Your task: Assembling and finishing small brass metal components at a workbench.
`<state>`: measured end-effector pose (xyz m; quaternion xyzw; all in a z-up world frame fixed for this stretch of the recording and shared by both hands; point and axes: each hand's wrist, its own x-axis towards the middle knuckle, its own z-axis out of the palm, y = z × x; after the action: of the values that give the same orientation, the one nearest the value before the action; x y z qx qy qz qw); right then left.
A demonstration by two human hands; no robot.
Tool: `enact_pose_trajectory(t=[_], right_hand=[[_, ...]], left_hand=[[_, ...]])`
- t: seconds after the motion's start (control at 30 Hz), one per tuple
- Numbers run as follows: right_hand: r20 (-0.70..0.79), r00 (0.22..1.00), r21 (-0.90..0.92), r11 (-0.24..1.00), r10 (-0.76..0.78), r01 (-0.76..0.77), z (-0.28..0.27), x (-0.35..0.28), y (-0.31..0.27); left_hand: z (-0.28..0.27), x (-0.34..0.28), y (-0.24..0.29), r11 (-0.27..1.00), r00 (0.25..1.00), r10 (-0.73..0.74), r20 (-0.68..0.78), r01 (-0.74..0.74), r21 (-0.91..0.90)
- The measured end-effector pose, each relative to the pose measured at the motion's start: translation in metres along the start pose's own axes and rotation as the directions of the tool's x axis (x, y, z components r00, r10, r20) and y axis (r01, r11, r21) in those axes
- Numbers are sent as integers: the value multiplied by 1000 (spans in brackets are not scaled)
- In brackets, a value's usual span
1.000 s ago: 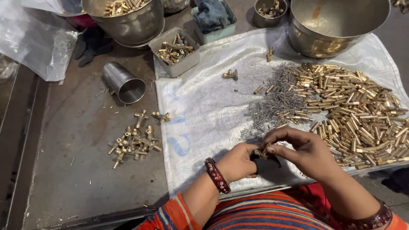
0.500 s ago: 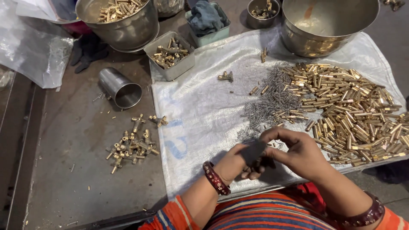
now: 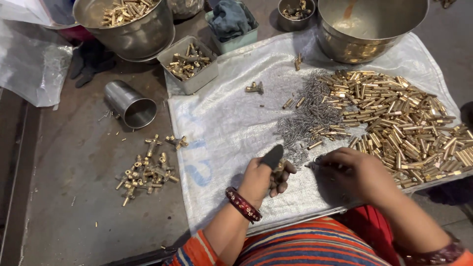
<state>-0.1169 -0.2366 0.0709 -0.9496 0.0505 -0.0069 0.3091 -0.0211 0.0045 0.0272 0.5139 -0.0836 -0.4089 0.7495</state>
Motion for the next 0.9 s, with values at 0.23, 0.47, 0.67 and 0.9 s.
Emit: enact_pose_trajectory(t=[0.23, 0.47, 0.67, 0.9], right_hand=[[-88, 991, -325, 943, -98, 64, 14, 8, -29], [-1, 999, -399, 916, -49, 44, 7, 19, -31], [-133, 967, 57, 973, -216, 225, 6, 20, -73], [-169, 908, 56, 916, -383, 397, 34, 17, -80]], left_hand=[[-2, 1, 2, 999, 997, -38, -63, 36, -41], [1, 2, 11, 976, 984, -158, -77, 144, -164], [2, -1, 4, 970, 975, -189, -118, 167, -177], [-14, 16, -35, 966, 970, -171, -174, 130, -224]])
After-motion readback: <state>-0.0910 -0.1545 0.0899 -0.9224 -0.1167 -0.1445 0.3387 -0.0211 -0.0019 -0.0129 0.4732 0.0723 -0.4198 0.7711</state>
